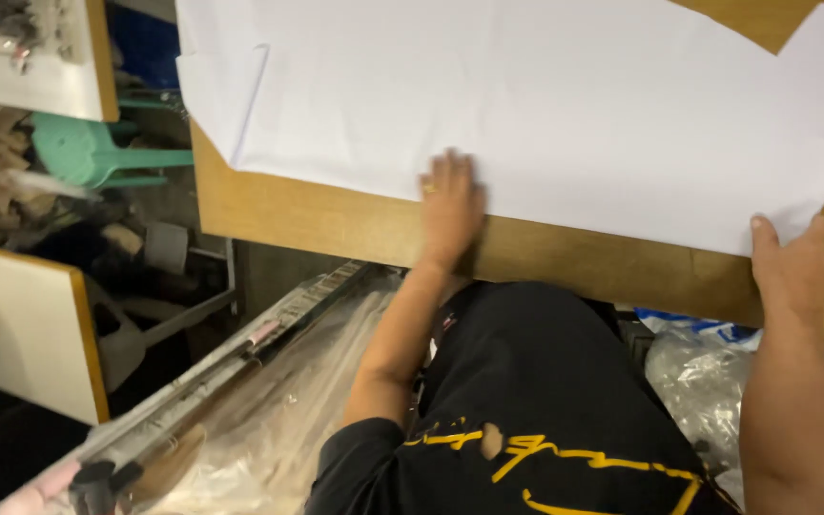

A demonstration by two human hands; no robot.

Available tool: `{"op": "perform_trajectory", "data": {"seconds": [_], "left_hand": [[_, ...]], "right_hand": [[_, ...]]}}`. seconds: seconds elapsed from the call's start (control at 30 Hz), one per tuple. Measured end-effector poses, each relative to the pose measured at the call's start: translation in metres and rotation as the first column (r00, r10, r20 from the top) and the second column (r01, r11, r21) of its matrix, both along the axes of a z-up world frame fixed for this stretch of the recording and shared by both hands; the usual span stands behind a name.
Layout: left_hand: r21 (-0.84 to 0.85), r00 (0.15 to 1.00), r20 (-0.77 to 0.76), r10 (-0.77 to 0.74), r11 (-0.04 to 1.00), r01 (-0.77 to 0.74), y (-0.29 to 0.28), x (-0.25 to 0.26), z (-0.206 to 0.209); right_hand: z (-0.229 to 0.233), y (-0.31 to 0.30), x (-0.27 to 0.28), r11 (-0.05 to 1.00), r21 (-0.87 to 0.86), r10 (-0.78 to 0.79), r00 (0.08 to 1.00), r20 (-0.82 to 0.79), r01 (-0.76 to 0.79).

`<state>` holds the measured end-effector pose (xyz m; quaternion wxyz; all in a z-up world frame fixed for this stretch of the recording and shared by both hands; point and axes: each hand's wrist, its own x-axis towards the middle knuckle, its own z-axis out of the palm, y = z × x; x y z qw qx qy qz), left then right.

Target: The person uses scissors to cut a piece of white fabric on a wooden table. They then smooth the fabric and place a brown paper pattern on top of it, securing the pattern with a padlock.

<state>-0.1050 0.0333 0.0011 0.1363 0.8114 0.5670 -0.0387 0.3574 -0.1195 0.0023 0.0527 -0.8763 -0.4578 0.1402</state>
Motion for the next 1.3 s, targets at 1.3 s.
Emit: {"op": "perform_trajectory", "data": {"seconds": [1.3], "left_hand": [[-0.078, 0.996, -0.073, -0.054, 0.996, 0.049, 0.031, -0.061, 0.021]], "right_hand": [[0.021, 0.06, -0.176, 0.929, -0.337, 0.124, 0.987, -0.101, -0.151]]}}
